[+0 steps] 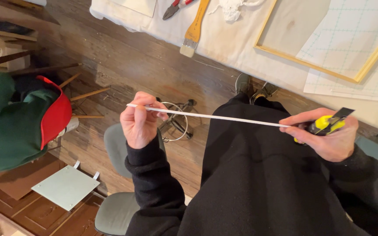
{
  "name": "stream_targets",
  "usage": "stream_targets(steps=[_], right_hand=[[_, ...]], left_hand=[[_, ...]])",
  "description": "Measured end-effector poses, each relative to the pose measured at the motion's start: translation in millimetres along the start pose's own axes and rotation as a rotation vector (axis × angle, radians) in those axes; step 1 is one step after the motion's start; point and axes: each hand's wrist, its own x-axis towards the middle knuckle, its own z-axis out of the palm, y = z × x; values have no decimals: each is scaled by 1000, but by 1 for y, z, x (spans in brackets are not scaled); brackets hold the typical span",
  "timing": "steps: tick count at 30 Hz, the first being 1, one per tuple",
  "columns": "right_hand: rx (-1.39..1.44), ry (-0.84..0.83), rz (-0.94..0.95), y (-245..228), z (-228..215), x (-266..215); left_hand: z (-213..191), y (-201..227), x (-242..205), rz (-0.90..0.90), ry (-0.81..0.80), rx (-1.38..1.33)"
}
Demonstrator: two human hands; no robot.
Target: The recorder is measuring and cutting materials to prepare a picture frame.
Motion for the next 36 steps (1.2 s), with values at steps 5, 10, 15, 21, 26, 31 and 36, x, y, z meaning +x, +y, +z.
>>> stream_targets(steps=[5, 10, 15, 21, 26, 31, 36], right_hand=[[0, 29, 34, 3, -7, -2], [-28, 62, 11, 7, -15, -1], [-64, 31, 123, 20, -25, -1], [-104, 56, 104, 22, -29, -2], [-127, 32, 133, 24, -32, 0], [-127, 8, 189, 26, -36, 1], [-2, 80, 75, 19, -35, -2]], left_hand=[[2, -11, 4, -46, -5, -37], [13, -17, 10, -62, -7, -21], [18, -18, 16, -93, -24, -41], [25, -16, 21, -71, -25, -48], [30, -14, 23, -37, -28, -10], [29, -16, 24, -44, -32, -1], [24, -23, 26, -74, -19, -39]])
